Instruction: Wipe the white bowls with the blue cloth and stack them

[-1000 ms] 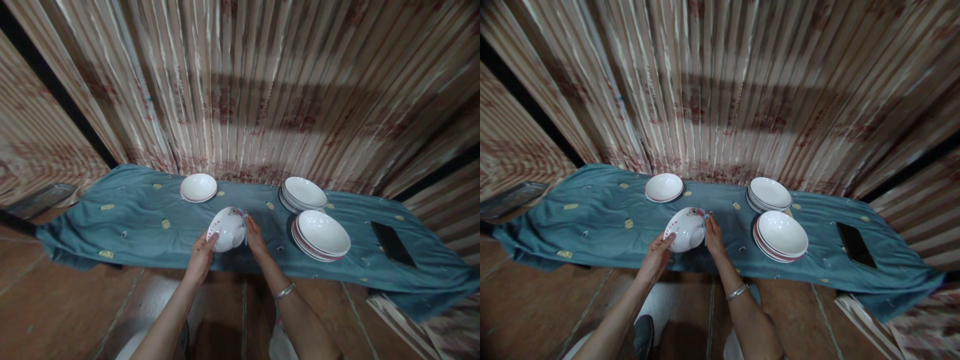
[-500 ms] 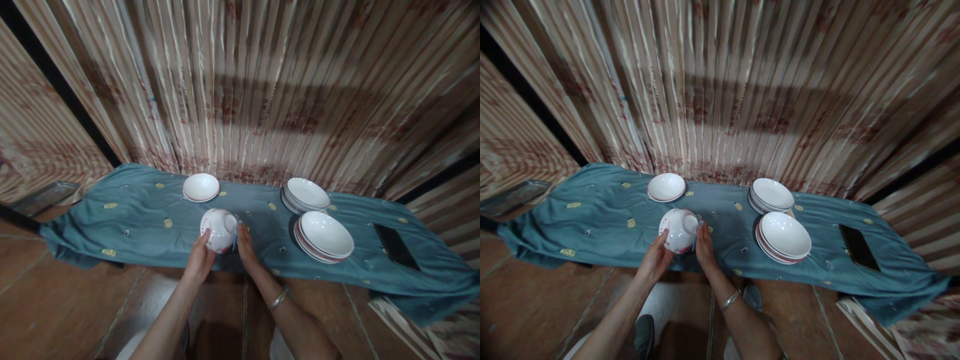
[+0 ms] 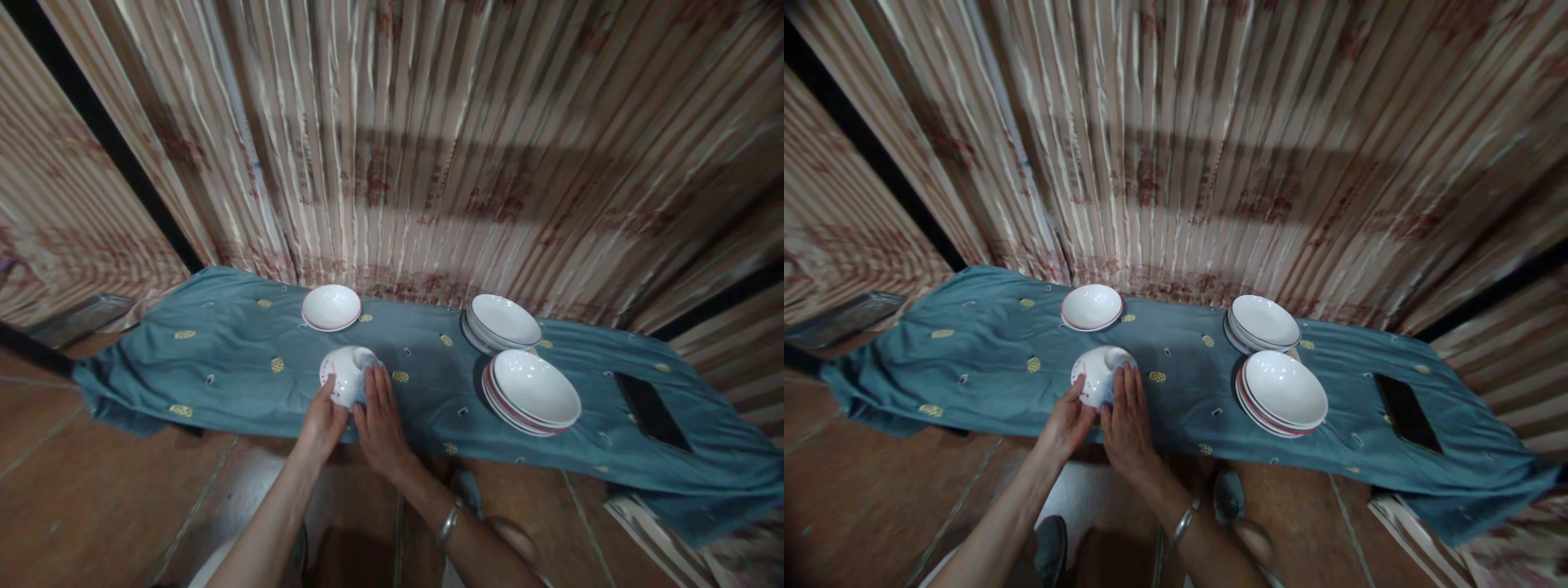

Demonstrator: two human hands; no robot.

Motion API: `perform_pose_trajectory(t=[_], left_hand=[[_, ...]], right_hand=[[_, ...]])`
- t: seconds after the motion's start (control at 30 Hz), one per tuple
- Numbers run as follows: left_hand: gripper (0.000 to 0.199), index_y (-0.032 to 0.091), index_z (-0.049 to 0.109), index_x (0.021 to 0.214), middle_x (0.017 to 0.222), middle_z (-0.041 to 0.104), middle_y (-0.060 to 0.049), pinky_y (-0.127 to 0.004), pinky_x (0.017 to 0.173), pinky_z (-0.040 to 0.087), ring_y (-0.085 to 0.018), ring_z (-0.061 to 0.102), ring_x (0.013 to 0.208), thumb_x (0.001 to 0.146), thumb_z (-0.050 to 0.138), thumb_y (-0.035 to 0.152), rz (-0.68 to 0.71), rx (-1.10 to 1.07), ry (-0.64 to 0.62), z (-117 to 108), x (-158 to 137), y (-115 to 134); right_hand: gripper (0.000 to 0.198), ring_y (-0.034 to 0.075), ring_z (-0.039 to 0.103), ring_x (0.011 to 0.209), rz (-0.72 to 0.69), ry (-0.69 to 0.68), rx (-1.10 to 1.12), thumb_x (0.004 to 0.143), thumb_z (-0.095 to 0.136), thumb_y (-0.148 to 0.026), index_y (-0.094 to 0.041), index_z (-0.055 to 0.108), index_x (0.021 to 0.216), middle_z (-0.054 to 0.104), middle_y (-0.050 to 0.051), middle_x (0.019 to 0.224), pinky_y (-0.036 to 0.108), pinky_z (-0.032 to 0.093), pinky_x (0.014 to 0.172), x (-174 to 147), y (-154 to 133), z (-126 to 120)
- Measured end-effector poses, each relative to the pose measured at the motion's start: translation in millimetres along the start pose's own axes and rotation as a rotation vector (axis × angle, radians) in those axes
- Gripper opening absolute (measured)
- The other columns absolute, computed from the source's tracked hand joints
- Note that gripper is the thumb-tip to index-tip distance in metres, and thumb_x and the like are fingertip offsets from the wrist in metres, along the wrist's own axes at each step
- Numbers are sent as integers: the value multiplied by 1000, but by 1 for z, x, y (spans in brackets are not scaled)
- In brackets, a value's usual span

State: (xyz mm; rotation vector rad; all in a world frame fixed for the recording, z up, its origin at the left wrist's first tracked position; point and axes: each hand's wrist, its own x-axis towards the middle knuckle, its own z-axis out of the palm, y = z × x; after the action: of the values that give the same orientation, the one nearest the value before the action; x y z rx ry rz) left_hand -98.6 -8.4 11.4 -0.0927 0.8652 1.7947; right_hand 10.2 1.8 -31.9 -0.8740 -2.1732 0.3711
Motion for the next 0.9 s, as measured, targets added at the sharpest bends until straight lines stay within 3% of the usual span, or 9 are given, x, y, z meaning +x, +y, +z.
perform_pose_trajectory(t=[0.13, 0.37, 0.63, 0.77, 0.9], left_hand=[[42, 5, 61, 119, 91, 75, -13, -35, 88, 53, -26, 69, 94, 78, 64, 17, 63, 50, -79, 0, -4, -2], [46, 4, 65, 110, 91, 75, -15, -37, 86, 54, -29, 68, 96, 69, 74, 22, 106, 143, -137, 2, -13, -4], [47, 4, 61, 115, 87, 75, -13, -38, 82, 55, -29, 68, 94, 71, 71, 20, 112, 135, -93, 1, -10, -2], [50, 5, 60, 117, 87, 75, -13, -37, 80, 56, -29, 68, 93, 71, 71, 21, 119, 123, -90, -1, -6, -1], [39, 4, 64, 107, 82, 75, -13, -35, 79, 56, -27, 69, 89, 71, 70, 19, 116, 133, -78, 0, -8, -1]], right_hand=[[55, 25, 19, 143, -91, -20, -15, 97, 31, -23, -13, 18, 150, 33, 15, 150, 50, 31, 113, 13, 7, -19], [51, 24, 27, 140, -88, -26, -53, 97, 30, -23, -16, 26, 148, 37, 12, 148, 47, 34, 112, 20, 22, -29], [43, 26, 47, 120, -9, 3, -96, 94, 34, -21, -11, 48, 134, 53, 17, 132, 45, 41, 101, 23, 22, -33], [40, 23, 52, 113, -56, -3, -29, 93, 36, -19, -14, 52, 130, 58, 14, 127, 43, 42, 99, 20, 15, -41], [42, 23, 52, 116, -114, -3, -2, 93, 37, -19, -16, 50, 132, 57, 12, 127, 42, 42, 101, 15, 6, -46]])
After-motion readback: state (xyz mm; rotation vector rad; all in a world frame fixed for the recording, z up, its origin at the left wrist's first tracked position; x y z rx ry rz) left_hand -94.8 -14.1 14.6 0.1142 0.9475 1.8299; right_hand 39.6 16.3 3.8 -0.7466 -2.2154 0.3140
